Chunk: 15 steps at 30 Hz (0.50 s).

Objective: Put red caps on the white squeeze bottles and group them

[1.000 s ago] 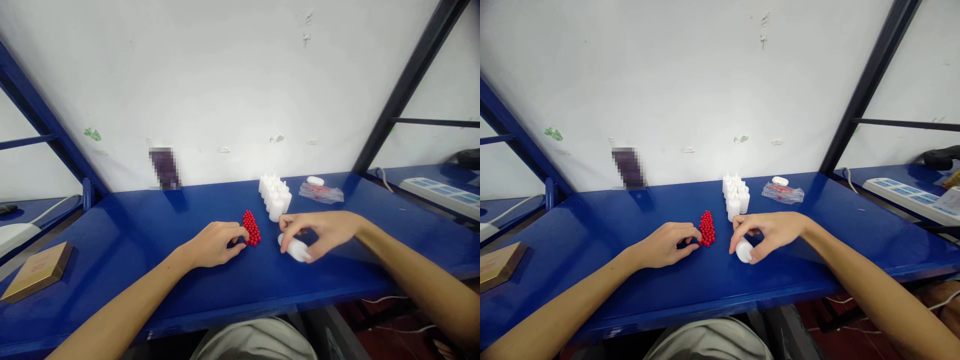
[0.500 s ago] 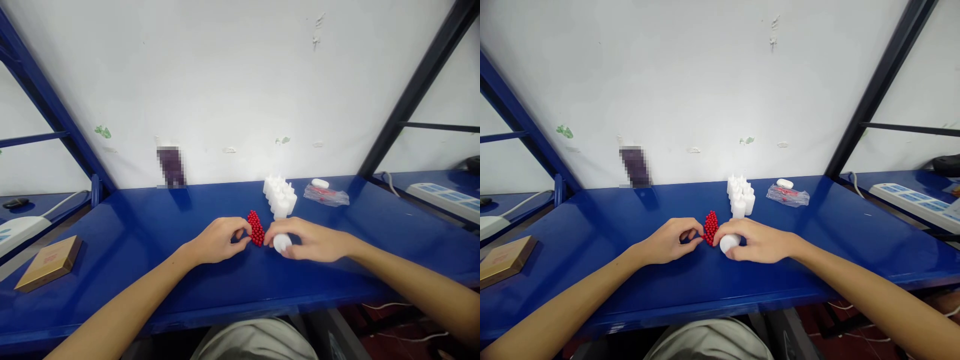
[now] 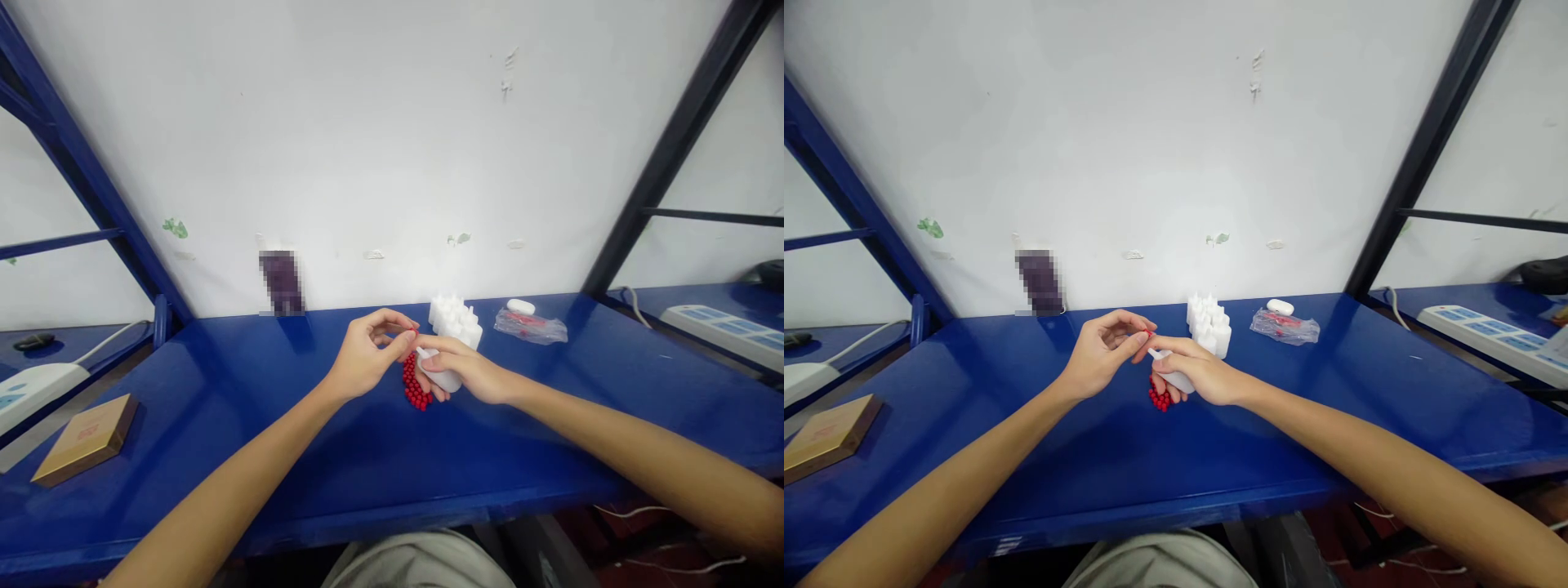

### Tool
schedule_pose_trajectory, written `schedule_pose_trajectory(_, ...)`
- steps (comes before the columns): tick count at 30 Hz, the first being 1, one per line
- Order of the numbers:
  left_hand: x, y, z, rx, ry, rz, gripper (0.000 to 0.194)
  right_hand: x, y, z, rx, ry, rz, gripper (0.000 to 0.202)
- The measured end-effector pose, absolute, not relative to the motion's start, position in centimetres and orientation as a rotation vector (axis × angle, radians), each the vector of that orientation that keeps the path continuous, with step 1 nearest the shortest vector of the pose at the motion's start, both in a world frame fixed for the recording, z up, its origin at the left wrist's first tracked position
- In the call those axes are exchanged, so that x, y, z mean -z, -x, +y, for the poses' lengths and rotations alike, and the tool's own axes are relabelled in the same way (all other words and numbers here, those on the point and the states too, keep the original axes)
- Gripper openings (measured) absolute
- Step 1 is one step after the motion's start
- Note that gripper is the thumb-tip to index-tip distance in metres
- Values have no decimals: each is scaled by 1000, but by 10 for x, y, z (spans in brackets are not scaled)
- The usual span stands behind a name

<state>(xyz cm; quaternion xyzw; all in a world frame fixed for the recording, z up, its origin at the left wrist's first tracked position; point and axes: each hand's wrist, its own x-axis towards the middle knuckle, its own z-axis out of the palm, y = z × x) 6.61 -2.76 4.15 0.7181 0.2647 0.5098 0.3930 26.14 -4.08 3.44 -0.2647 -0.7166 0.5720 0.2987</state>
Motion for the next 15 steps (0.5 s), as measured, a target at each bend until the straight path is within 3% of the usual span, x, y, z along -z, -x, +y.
schedule_pose_trajectory(3, -36, -68, -26, -1308, -1687, 615, 20, -34, -256, -37, -1518, 611, -1827, 15)
schedule_pose_trajectory(15, -26, -71, -39, -1201, -1722, 591, 22, -28, -256, -51, -1506, 645, -1801, 23)
